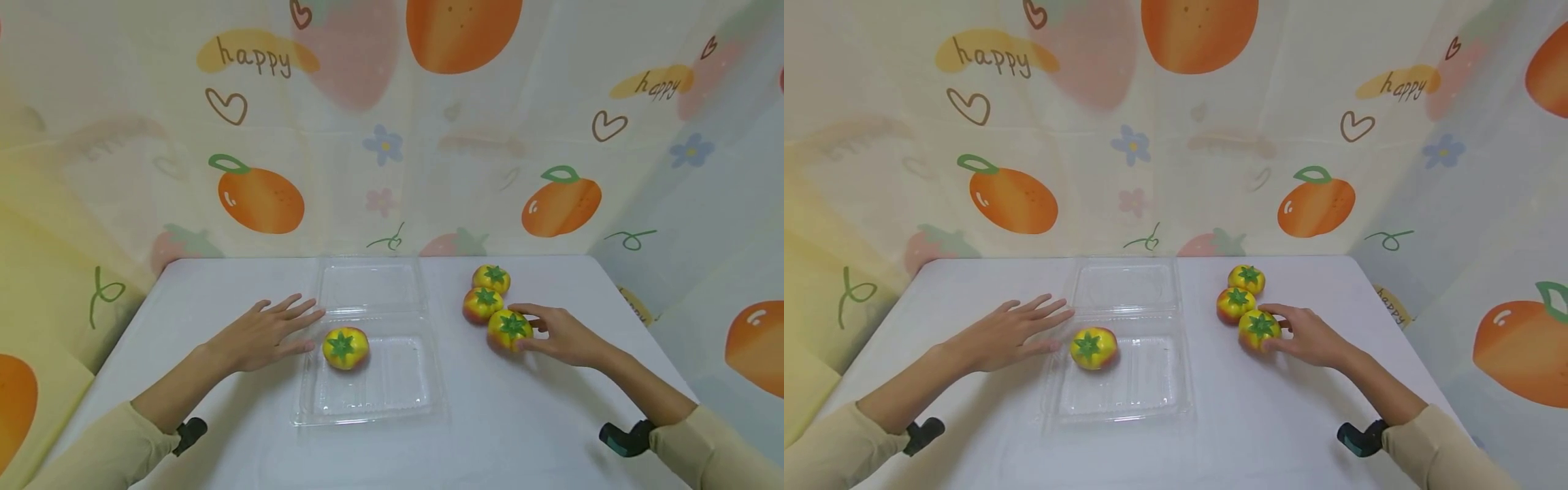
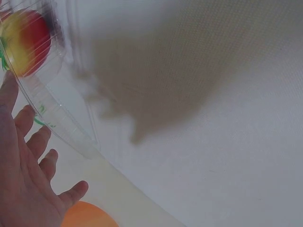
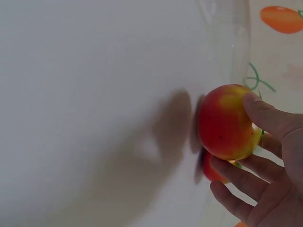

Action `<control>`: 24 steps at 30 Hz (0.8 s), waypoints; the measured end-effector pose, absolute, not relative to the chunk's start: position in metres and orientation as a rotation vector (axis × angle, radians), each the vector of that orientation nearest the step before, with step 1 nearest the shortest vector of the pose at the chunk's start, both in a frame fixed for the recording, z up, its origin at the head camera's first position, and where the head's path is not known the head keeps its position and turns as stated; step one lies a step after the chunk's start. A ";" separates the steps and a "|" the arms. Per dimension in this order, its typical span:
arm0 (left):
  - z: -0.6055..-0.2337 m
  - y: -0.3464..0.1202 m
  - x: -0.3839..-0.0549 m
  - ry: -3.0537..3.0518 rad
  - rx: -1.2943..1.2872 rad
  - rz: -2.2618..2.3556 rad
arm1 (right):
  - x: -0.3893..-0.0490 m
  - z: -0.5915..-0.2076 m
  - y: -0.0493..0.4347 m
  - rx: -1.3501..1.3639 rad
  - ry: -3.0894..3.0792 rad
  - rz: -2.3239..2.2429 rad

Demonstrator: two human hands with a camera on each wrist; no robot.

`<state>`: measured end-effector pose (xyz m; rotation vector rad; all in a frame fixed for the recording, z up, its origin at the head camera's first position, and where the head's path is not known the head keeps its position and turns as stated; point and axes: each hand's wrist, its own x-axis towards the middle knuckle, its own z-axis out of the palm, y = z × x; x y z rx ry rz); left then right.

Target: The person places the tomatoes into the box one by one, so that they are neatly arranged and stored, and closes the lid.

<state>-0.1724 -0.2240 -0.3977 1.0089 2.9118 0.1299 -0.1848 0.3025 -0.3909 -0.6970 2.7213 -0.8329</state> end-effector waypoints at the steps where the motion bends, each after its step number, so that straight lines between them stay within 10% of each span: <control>1: -0.398 -0.224 -0.172 2.913 1.012 0.128 | -0.185 -0.387 0.301 -0.700 2.721 -0.830; 24: -0.401 -0.226 -0.174 2.910 1.011 0.155 | -0.190 -0.325 0.201 -1.031 2.657 -0.721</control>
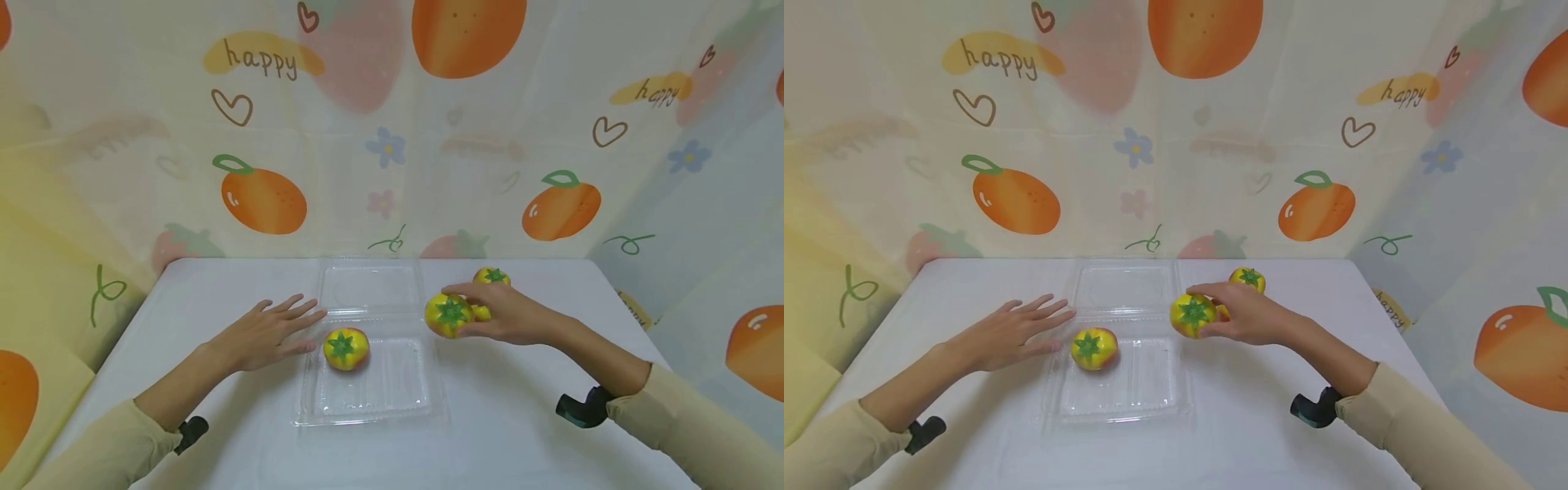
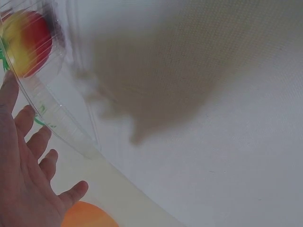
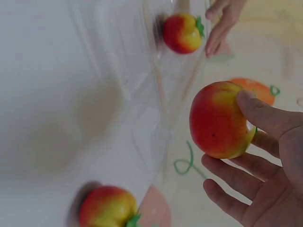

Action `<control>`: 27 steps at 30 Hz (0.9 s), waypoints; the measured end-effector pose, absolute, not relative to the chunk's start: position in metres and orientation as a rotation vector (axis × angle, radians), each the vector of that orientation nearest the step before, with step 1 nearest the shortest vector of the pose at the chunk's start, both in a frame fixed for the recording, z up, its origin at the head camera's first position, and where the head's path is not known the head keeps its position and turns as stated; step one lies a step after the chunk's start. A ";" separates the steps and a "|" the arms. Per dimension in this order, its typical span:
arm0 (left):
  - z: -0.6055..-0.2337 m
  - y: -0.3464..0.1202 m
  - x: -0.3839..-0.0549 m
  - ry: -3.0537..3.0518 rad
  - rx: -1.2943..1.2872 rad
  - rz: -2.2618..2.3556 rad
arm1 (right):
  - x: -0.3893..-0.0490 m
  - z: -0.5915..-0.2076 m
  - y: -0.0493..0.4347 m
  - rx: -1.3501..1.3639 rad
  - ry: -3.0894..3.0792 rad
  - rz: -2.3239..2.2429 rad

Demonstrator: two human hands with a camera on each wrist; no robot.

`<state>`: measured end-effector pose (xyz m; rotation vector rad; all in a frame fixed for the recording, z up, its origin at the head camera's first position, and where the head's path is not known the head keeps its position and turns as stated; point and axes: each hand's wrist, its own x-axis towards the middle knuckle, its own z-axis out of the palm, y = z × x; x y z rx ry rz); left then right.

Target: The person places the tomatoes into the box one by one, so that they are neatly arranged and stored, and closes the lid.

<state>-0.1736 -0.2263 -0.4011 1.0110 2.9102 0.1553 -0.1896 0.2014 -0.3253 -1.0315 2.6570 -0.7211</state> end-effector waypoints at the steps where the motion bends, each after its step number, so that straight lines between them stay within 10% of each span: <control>1: -0.401 -0.227 -0.174 2.912 1.013 0.155 | -0.188 -0.324 0.195 -1.050 2.644 -0.701; 27: -0.403 -0.225 -0.173 2.916 1.003 0.143 | -0.165 -0.356 0.091 -1.275 2.353 -0.503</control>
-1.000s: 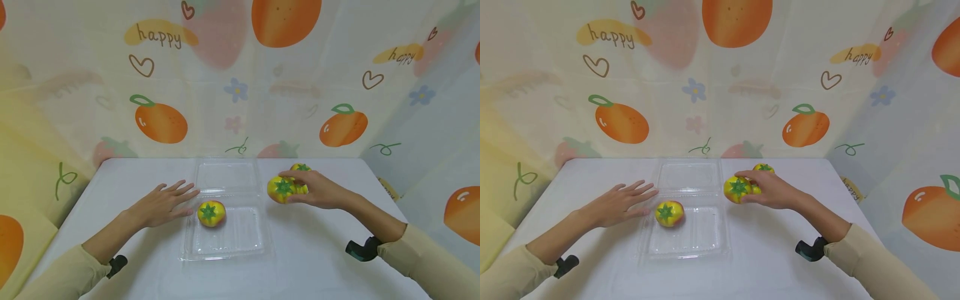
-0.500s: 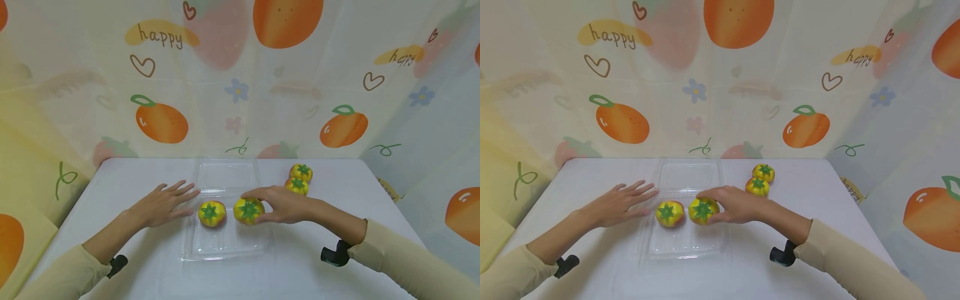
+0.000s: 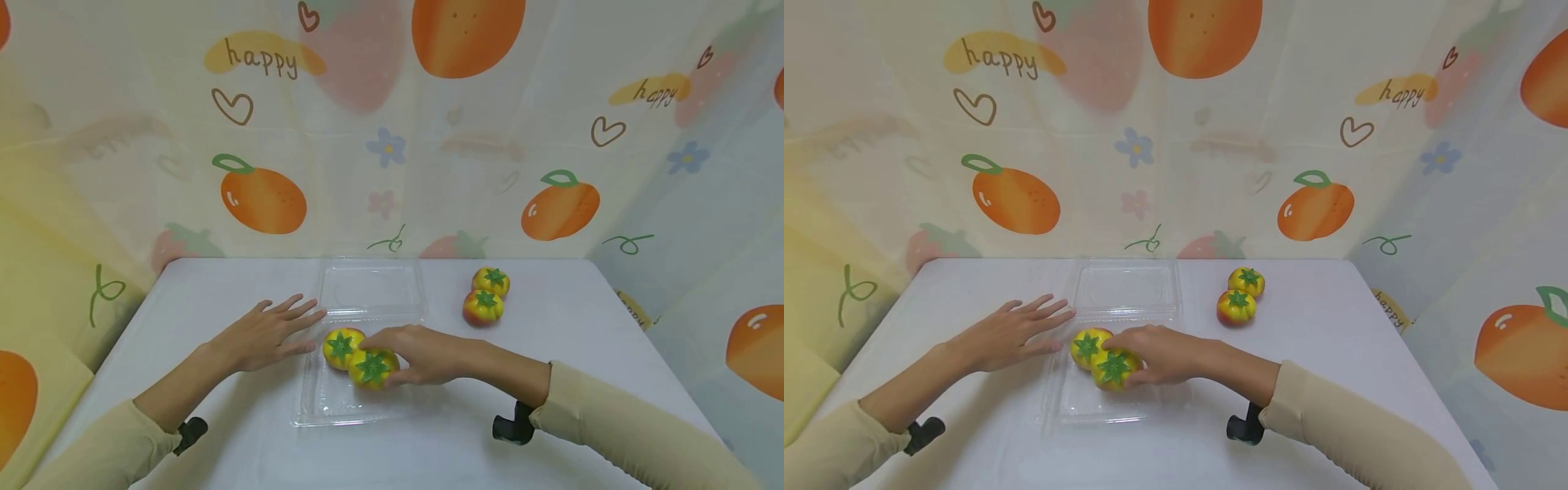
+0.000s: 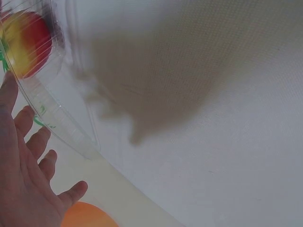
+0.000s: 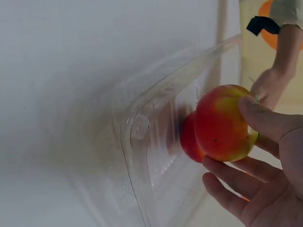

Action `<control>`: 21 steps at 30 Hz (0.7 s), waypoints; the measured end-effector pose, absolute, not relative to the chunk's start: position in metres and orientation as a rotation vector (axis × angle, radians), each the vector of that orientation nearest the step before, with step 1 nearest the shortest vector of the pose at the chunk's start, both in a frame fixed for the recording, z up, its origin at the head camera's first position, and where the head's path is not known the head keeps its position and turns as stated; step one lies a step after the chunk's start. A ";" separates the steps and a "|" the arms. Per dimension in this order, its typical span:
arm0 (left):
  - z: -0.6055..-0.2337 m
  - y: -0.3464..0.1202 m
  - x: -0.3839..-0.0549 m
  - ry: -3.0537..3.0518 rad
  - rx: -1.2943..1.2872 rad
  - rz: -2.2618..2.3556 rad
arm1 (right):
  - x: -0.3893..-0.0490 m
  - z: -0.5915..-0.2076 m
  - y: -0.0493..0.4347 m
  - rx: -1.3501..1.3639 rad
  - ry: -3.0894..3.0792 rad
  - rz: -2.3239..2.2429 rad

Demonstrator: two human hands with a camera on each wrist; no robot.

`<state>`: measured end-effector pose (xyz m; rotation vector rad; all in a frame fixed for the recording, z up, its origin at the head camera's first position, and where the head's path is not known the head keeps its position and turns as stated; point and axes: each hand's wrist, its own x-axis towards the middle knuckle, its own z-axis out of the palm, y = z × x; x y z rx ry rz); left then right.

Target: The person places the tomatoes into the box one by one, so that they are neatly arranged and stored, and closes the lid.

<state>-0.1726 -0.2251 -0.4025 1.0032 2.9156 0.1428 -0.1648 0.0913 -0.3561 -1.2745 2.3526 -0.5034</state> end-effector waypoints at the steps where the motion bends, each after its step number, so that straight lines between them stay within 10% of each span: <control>1: -0.403 -0.225 -0.173 2.916 1.003 0.142 | -0.165 -0.357 0.090 -1.277 2.349 -0.506; 21: -0.400 -0.225 -0.172 2.922 1.010 0.161 | -0.165 -0.379 0.060 -1.263 2.272 -0.441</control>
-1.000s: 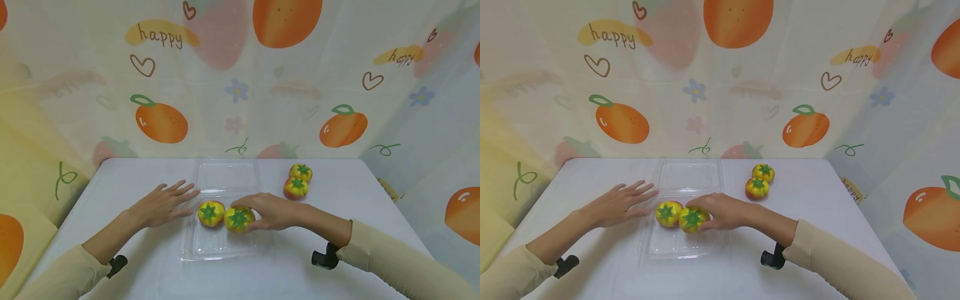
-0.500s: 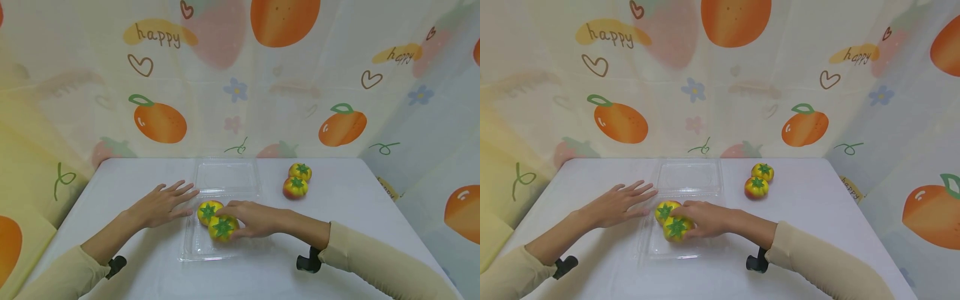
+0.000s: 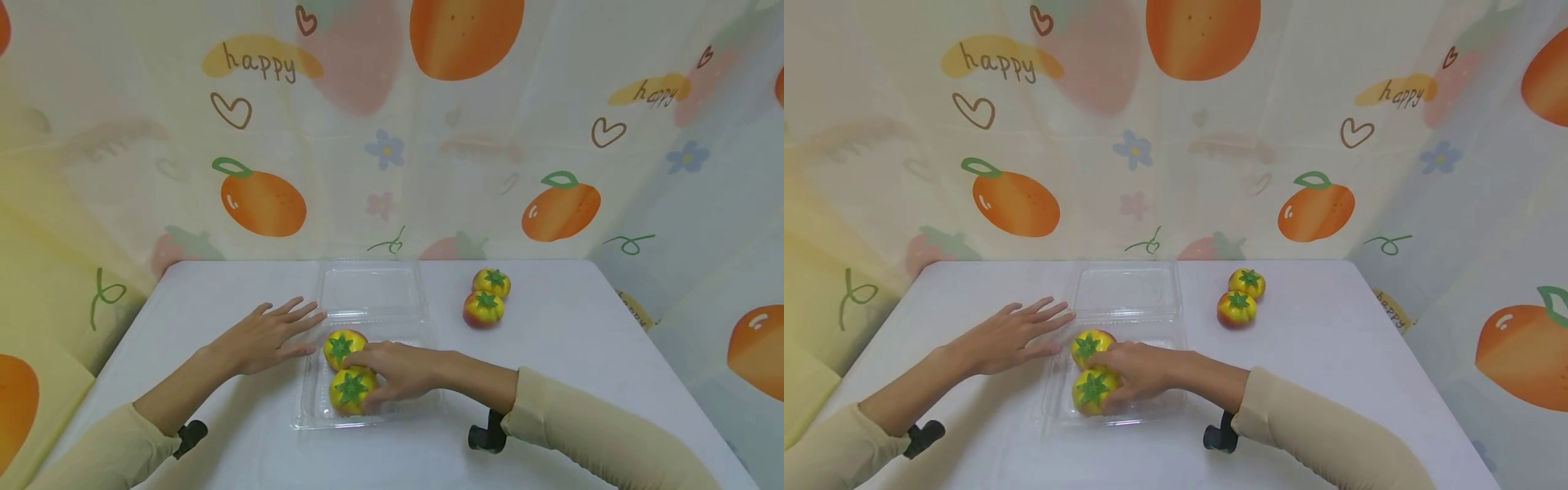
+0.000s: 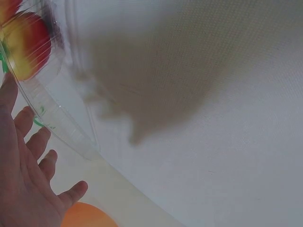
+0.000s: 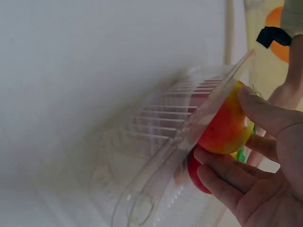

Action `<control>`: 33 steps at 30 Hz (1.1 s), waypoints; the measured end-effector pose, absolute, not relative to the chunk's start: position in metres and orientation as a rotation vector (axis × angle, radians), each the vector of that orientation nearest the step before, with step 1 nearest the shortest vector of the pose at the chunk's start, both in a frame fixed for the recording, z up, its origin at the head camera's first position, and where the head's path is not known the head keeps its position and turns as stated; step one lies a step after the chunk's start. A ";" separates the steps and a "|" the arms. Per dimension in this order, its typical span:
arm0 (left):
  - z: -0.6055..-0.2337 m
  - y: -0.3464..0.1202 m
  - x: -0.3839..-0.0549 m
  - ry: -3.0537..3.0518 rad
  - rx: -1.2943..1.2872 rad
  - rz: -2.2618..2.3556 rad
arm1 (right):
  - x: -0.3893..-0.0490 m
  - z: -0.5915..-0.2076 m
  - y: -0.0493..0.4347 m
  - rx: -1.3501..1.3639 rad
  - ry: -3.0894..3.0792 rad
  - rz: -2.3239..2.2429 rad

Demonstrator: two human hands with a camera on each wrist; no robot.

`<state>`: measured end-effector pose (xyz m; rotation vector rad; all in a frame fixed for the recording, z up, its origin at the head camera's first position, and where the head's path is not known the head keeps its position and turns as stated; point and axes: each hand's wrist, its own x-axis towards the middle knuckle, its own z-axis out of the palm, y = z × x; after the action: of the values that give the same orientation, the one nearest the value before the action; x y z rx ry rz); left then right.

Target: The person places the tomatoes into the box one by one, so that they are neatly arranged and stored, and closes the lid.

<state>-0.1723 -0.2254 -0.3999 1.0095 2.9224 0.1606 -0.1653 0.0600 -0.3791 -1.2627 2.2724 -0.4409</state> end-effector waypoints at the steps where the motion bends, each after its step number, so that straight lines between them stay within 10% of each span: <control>1: -0.401 -0.225 -0.173 2.924 1.008 0.159 | -0.165 -0.380 0.059 -1.268 2.269 -0.440; 33: -0.398 -0.224 -0.172 2.921 1.016 0.144 | -0.161 -0.385 0.043 -1.196 2.170 -0.480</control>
<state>-0.1719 -0.2241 -0.3980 1.0163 2.9209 0.1435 -0.1613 0.0430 -0.3851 -1.1960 2.1705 -0.4798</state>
